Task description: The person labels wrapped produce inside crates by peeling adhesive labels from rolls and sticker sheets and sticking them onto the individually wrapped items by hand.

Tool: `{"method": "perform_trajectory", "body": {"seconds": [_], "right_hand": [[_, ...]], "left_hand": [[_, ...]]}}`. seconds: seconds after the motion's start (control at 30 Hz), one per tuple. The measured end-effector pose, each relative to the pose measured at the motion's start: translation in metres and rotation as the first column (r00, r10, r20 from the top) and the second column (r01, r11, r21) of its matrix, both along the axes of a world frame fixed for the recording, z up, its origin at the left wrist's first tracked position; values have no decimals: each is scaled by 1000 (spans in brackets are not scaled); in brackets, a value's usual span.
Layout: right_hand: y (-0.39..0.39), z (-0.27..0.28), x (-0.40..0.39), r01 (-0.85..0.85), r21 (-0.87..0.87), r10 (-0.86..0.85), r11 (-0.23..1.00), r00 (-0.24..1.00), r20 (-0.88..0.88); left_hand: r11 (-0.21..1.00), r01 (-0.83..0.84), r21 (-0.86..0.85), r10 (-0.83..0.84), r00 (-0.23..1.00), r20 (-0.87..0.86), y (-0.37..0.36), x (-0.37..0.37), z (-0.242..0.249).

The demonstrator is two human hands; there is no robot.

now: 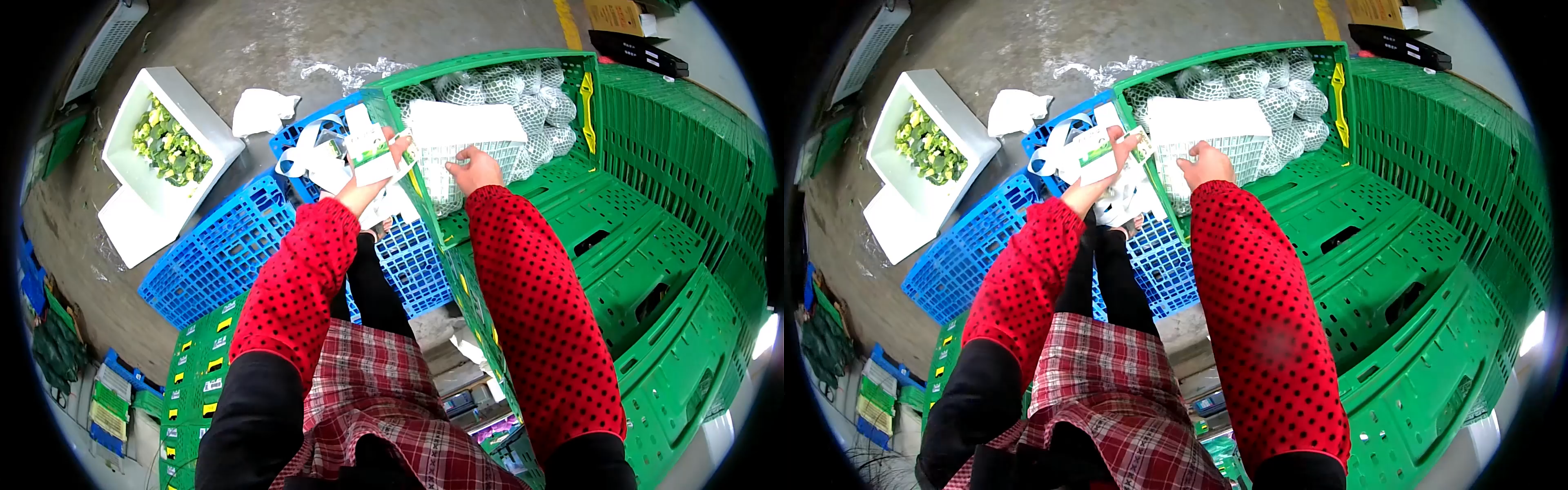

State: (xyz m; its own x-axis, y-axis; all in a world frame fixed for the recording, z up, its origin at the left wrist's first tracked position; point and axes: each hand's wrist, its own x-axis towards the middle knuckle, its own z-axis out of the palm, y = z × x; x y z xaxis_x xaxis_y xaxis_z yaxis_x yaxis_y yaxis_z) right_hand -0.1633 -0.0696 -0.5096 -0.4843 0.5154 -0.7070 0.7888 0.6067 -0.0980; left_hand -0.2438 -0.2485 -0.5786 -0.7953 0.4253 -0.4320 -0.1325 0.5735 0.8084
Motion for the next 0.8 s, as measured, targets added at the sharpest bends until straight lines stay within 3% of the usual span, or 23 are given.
{"method": "perform_trajectory", "body": {"seconds": [0.03,0.1,0.13,0.17,0.23,0.27,0.3,0.33,0.47,0.6,0.67,0.73,0.8], "right_hand": [[6,-2,9,3,4,-3,1000,1000,4],[14,-1,24,-15,116,13,993,1000,19],[17,4,29,3,135,-11,991,998,63],[20,4,31,14,136,-22,991,998,60],[25,9,35,-9,174,-10,985,994,112],[28,10,35,4,167,-34,986,984,174],[30,10,35,17,172,-47,985,984,171],[32,8,34,20,173,-49,985,985,164],[27,8,25,53,166,-77,985,987,144],[20,8,23,42,146,-63,988,987,147],[20,3,26,38,117,-55,992,989,139],[19,0,23,58,115,-72,992,990,120],[24,2,25,55,129,-69,990,991,112]], "left_hand": [[985,-119,126,116,993,30,-3,8,-5],[1000,-23,0,23,960,278,-2,1,-15],[1000,-17,2,16,961,277,0,7,-21],[981,-140,133,133,989,57,1,17,-28],[934,-211,287,261,954,-145,4,16,-16],[999,-42,25,48,932,-360,5,10,-12],[961,79,-263,-206,841,-501,8,-1,0],[906,51,-419,-299,779,-551,19,-7,11],[868,196,-457,-467,638,-613,44,-6,5],[835,208,-510,-540,486,-687,49,-1,0],[868,210,-450,-493,477,-727,43,-2,-1],[881,325,-343,-470,529,-707,45,-8,-6],[830,356,-430,-557,564,-609,49,-17,-16]]}}
